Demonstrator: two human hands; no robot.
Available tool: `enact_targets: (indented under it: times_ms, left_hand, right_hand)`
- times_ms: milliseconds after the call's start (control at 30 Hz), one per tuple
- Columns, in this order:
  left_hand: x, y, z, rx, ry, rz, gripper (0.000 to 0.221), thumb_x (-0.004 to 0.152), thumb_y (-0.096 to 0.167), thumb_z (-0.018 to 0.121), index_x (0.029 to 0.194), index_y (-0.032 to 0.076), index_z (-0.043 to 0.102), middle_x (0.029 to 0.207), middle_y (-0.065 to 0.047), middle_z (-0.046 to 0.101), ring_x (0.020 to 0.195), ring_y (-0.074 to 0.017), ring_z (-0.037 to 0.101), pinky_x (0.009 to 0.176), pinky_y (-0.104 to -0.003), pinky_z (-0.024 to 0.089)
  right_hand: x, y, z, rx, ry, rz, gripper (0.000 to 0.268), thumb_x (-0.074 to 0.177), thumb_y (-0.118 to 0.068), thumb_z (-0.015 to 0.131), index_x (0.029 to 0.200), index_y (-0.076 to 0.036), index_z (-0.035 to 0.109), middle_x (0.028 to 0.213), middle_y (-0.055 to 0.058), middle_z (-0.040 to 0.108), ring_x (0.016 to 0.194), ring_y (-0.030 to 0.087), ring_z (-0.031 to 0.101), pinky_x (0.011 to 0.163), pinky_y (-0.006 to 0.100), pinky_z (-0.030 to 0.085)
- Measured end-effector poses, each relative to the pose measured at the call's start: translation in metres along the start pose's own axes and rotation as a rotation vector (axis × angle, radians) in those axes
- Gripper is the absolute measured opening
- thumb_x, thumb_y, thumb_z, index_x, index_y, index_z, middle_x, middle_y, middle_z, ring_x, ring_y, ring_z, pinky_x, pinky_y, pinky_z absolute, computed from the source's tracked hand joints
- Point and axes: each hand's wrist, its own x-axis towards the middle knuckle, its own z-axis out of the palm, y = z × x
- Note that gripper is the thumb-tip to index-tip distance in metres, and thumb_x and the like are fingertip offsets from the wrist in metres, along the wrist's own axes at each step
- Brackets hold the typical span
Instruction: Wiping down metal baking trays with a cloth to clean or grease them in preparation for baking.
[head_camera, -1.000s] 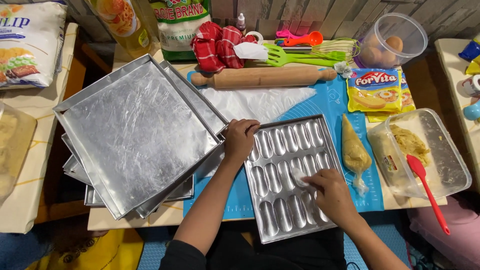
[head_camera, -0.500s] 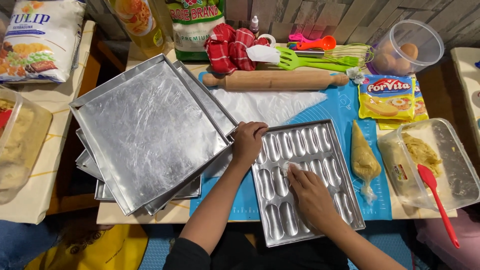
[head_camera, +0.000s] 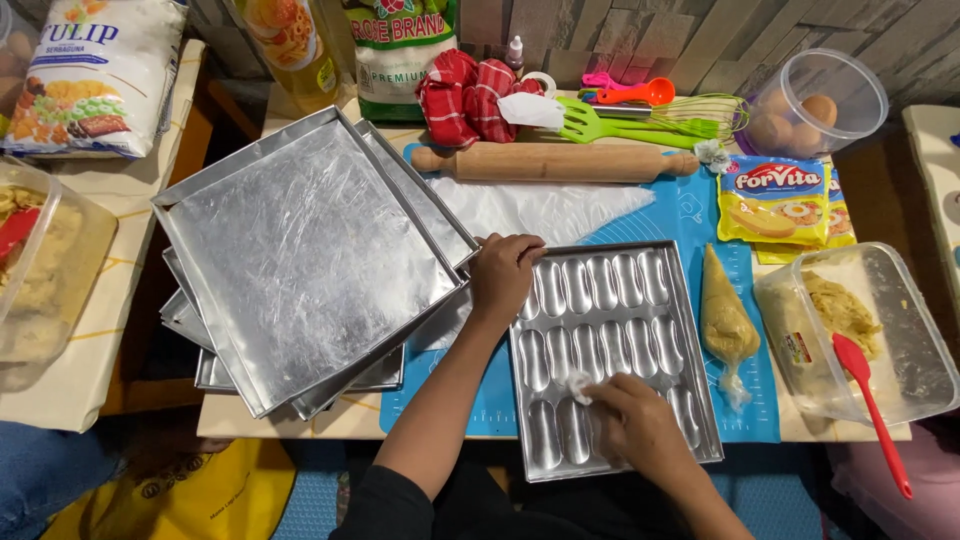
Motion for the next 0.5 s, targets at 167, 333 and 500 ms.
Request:
enact_targets:
  times_ms: [167, 333, 500]
  left_hand:
    - [0.004, -0.003, 0.001, -0.018, 0.071, -0.042, 0.011, 0.098, 0.017, 0.069, 0.104, 0.014, 0.077, 0.093, -0.003, 0.078, 0.092, -0.0259, 0.069, 0.091, -0.041, 0.053]
    - [-0.003, 0.005, -0.002, -0.151, 0.017, -0.085, 0.027, 0.102, 0.004, 0.052, 0.121, 0.01, 0.071, 0.115, -0.012, 0.073, 0.107, -0.0335, 0.067, 0.096, -0.045, 0.053]
    - [-0.004, -0.004, 0.001, -0.248, -0.006, -0.059, 0.043, 0.098, -0.007, 0.039, 0.129, 0.008, 0.065, 0.126, -0.015, 0.066, 0.119, -0.0381, 0.061, 0.105, -0.05, 0.049]
  right_hand:
    - [0.049, 0.008, -0.013, -0.107, 0.338, 0.02, 0.036, 0.086, 0.003, 0.063, 0.116, -0.011, 0.077, 0.101, 0.006, 0.068, 0.092, 0.023, 0.068, 0.083, 0.034, 0.058]
    - [0.078, -0.011, 0.005, -0.26, 0.221, -0.009, 0.047, 0.096, -0.011, 0.059, 0.141, 0.0, 0.06, 0.144, 0.024, 0.054, 0.135, 0.04, 0.051, 0.113, 0.043, 0.044]
    - [0.082, -0.053, 0.008, -0.344, -0.05, -0.073, 0.059, 0.106, -0.026, 0.037, 0.156, 0.004, 0.035, 0.159, 0.031, 0.036, 0.148, 0.048, 0.031, 0.121, 0.057, 0.022]
